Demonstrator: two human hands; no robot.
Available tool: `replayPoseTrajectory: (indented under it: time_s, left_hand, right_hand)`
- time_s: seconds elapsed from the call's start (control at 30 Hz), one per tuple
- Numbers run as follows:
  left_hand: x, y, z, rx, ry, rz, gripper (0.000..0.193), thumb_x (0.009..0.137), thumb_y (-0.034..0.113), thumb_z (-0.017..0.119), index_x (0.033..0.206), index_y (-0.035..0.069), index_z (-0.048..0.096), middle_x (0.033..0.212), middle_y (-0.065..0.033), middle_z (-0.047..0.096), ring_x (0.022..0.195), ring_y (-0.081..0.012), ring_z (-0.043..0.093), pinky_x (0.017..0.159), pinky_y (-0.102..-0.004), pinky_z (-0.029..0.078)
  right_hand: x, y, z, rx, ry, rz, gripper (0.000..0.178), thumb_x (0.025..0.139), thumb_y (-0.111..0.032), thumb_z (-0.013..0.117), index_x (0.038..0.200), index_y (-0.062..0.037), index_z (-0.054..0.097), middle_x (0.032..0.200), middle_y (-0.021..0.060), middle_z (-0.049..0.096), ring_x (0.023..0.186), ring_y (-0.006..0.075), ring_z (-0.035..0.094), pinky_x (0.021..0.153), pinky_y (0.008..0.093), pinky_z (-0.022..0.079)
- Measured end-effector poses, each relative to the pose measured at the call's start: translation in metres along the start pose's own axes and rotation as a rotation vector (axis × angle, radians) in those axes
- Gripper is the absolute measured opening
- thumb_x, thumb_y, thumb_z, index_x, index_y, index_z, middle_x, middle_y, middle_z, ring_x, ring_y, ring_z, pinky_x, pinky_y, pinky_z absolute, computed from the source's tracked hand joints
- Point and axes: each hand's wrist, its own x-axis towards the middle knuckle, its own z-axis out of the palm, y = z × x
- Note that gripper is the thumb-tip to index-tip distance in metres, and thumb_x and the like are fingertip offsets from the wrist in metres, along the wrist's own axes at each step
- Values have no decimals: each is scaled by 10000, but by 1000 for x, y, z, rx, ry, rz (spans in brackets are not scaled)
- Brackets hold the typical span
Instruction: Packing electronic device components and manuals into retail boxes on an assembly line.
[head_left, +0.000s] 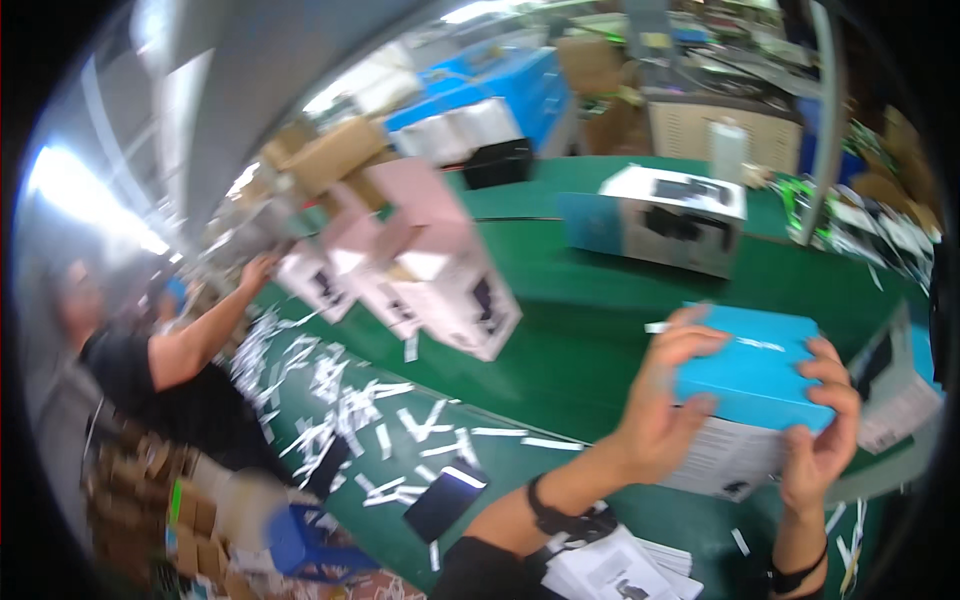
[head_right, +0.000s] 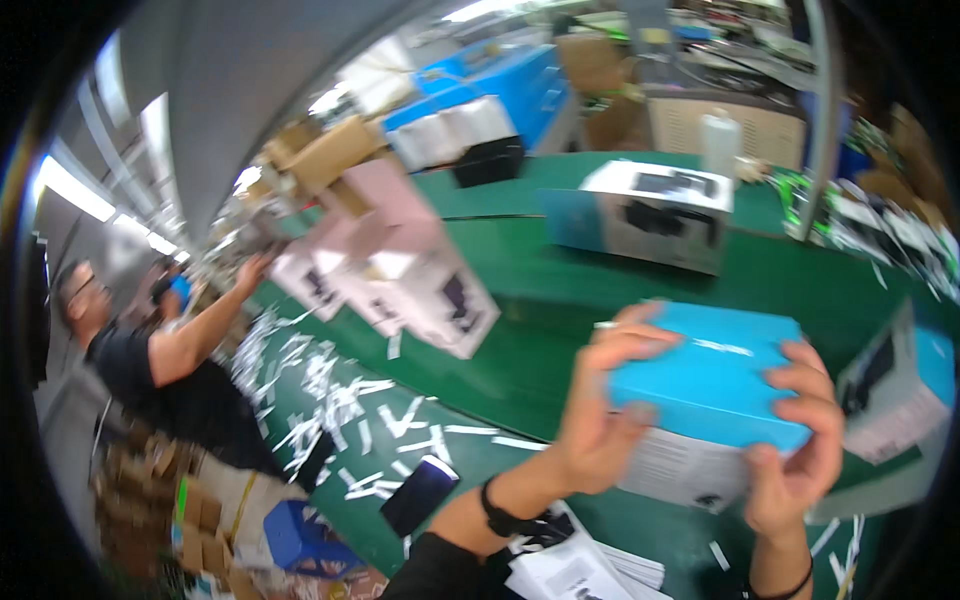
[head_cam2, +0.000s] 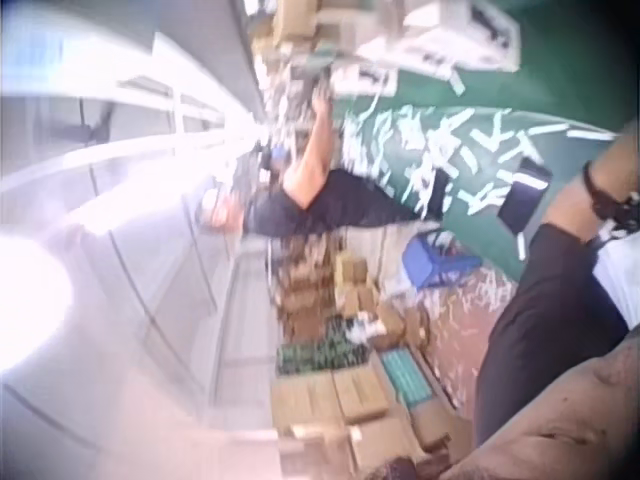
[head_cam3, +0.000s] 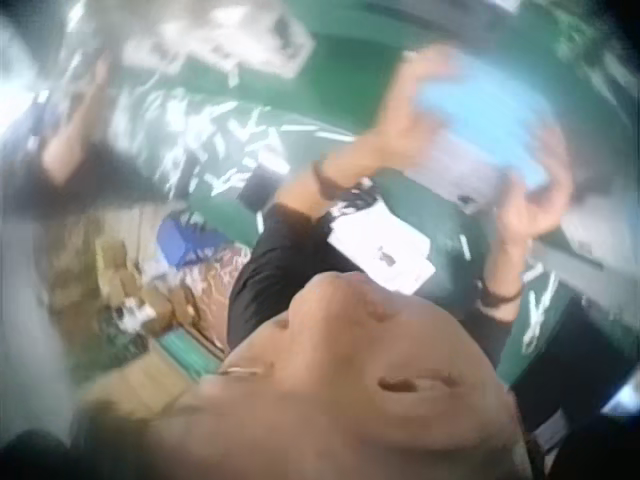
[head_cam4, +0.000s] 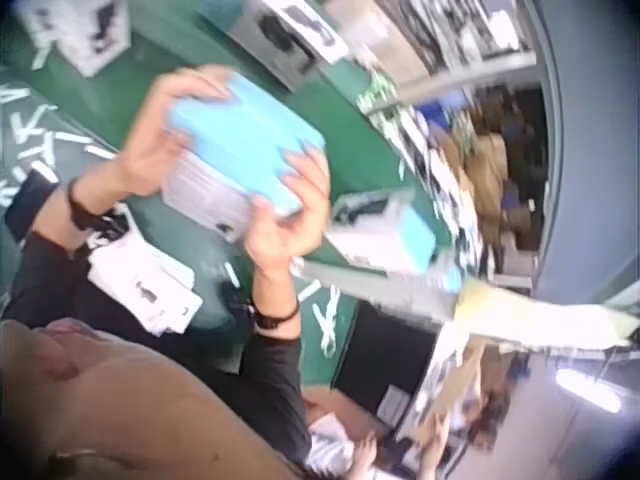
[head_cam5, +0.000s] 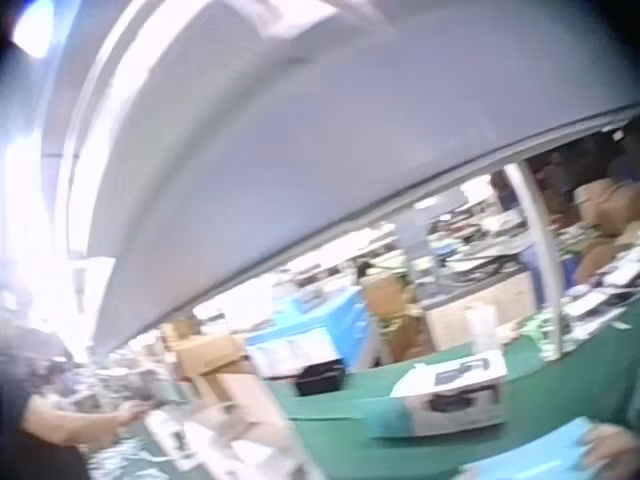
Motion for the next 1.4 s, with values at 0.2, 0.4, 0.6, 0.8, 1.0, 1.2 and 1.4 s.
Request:
replayPoseTrajectory:
  time_s: [0.2, 0.4, 0.6, 0.8, 1.0, 1.2, 1.4]
  left_hand:
    - [-10, 13, 7, -70, 22, -92, 298, 1022, 209, 573, 1248, 16, 570, 1293, -188, 583, 1346, -409, 448, 1133, -553, 325]
    - [-17, 11, 3, 15, 47, 72, 192, 1000, 145, 578, 1122, 9, 636, 1229, -172, 643, 1287, -426, 506, 1147, -596, 300]
    - [-20, 1, 6, 0, 51, 187, 155, 983, 84, 544, 1089, 9, 630, 1198, -171, 667, 1281, -436, 504, 1160, -661, 238]
    - [-19, 13, 8, -17, 40, 240, 171, 931, 133, 635, 1054, 15, 648, 1189, -170, 679, 1241, -425, 510, 1159, -665, 234]
    - [-22, 12, 21, 161, 143, 250, 249, 734, 90, 835, 936, 51, 695, 1077, -71, 740, 1123, -359, 578, 1156, -719, 187]
    - [-17, 16, 21, 225, 140, 301, 253, 722, 132, 877, 887, 72, 696, 1062, -16, 745, 1018, -284, 629, 1142, -785, 120]
    - [-20, 24, 12, 291, 153, 379, 216, 742, 149, 873, 831, 72, 692, 1046, -12, 745, 950, -266, 650, 1110, -794, 208]
  right_hand:
    - [-8, -7, -9, 81, 34, 155, 325, 930, -291, 708, 1066, -40, 553, 1185, 159, 591, 1323, 378, 468, 1157, 553, 262]
    - [-4, -6, -12, 129, -32, 153, 279, 923, -279, 712, 975, -46, 568, 1070, 127, 597, 1313, 368, 467, 1161, 556, 247]
    - [-13, 17, -11, 121, -42, 47, 317, 931, -339, 713, 963, -55, 574, 1042, 99, 587, 1351, 383, 432, 1178, 576, 210]
    - [-15, 45, -12, 168, 24, -42, 525, 866, -598, 723, 870, -104, 543, 973, 65, 589, 1299, 394, 464, 1157, 633, 251]
    - [-22, 61, -15, 237, 21, -87, 537, 872, -628, 696, 857, -111, 550, 938, 52, 577, 1155, 356, 479, 1160, 669, 233]
    - [-31, 69, -30, 189, -15, -155, 470, 914, -591, 662, 889, -135, 552, 894, 40, 551, 1113, 358, 484, 1160, 734, 185]
    - [-32, 61, -17, 110, -51, -250, 396, 938, -504, 679, 908, -140, 526, 913, 38, 544, 1162, 376, 504, 1150, 769, 168]
